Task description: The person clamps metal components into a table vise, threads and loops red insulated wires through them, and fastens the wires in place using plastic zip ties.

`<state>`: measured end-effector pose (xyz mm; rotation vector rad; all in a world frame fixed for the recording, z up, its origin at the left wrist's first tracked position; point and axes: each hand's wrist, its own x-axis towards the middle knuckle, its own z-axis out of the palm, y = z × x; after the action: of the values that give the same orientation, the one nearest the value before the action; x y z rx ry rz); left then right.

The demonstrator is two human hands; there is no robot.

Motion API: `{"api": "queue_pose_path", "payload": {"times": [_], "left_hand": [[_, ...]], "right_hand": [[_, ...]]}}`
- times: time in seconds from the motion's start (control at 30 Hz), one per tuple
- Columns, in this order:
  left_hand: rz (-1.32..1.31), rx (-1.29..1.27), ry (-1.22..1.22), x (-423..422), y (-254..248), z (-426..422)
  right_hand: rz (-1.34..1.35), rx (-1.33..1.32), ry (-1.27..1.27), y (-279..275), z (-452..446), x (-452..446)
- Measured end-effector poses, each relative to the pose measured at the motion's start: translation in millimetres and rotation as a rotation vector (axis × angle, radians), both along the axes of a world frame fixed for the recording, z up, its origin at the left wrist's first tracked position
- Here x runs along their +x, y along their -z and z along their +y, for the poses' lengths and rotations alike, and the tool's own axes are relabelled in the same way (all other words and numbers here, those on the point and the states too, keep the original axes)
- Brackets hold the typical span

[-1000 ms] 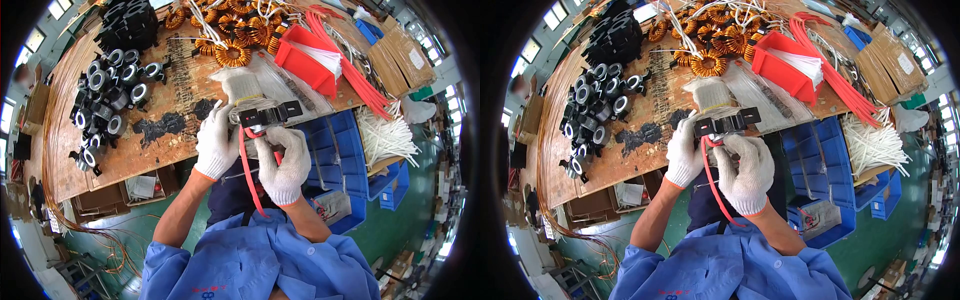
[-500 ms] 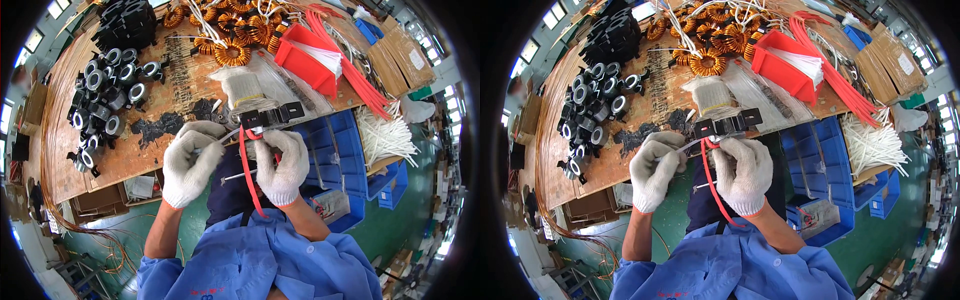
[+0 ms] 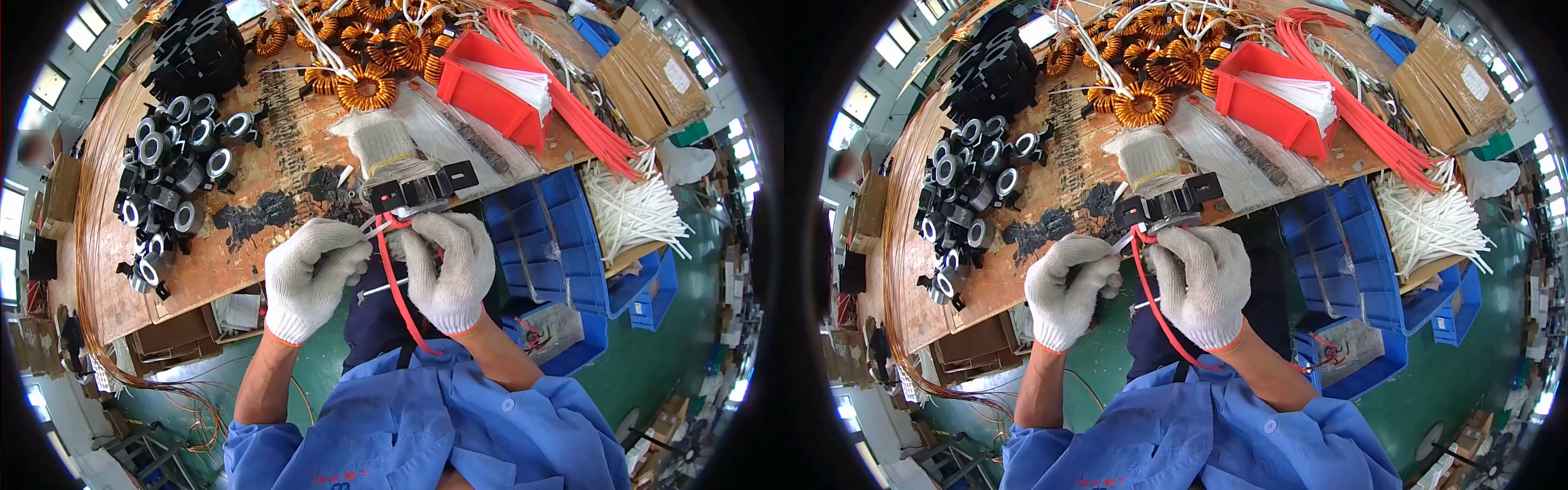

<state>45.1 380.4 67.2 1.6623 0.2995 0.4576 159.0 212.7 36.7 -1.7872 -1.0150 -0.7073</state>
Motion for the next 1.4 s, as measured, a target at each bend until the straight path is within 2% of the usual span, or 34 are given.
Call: {"api": "queue_pose_path", "payload": {"times": [0.2,0.27,0.3,0.4,0.47,0.63,1.03,1.27,1.33,1.4], "left_hand": [[0.009,0.019,-0.001,10,-11,-2],[0.000,0.174,0.066,14,-14,0],[0.000,0.174,0.065,16,-15,-2],[0.059,0.085,-0.073,25,-11,-12],[0.019,0.093,-0.086,32,-11,-14],[0.037,0.250,-0.022,34,-20,-5],[0.083,0.177,0.061,35,-19,4],[0.034,0.093,0.083,39,-17,3],[0.023,0.165,0.126,38,-19,6],[-0.024,0.105,0.147,40,-16,5]], "right_hand": [[0.026,0.013,-0.009,1,-1,-1],[0.080,0.003,0.002,1,-2,-3],[0.080,0.003,0.001,0,-3,-3],[0.136,0.033,-0.013,-7,-3,-2],[0.286,0.007,-0.067,-19,-7,1],[0.252,-0.113,-0.123,-40,-12,17],[0.212,-0.119,-0.100,-44,-6,13],[0.198,-0.091,-0.193,-48,-8,19],[0.202,-0.113,-0.223,-54,-8,20],[0.048,-0.203,-0.224,-58,-9,22]]}}
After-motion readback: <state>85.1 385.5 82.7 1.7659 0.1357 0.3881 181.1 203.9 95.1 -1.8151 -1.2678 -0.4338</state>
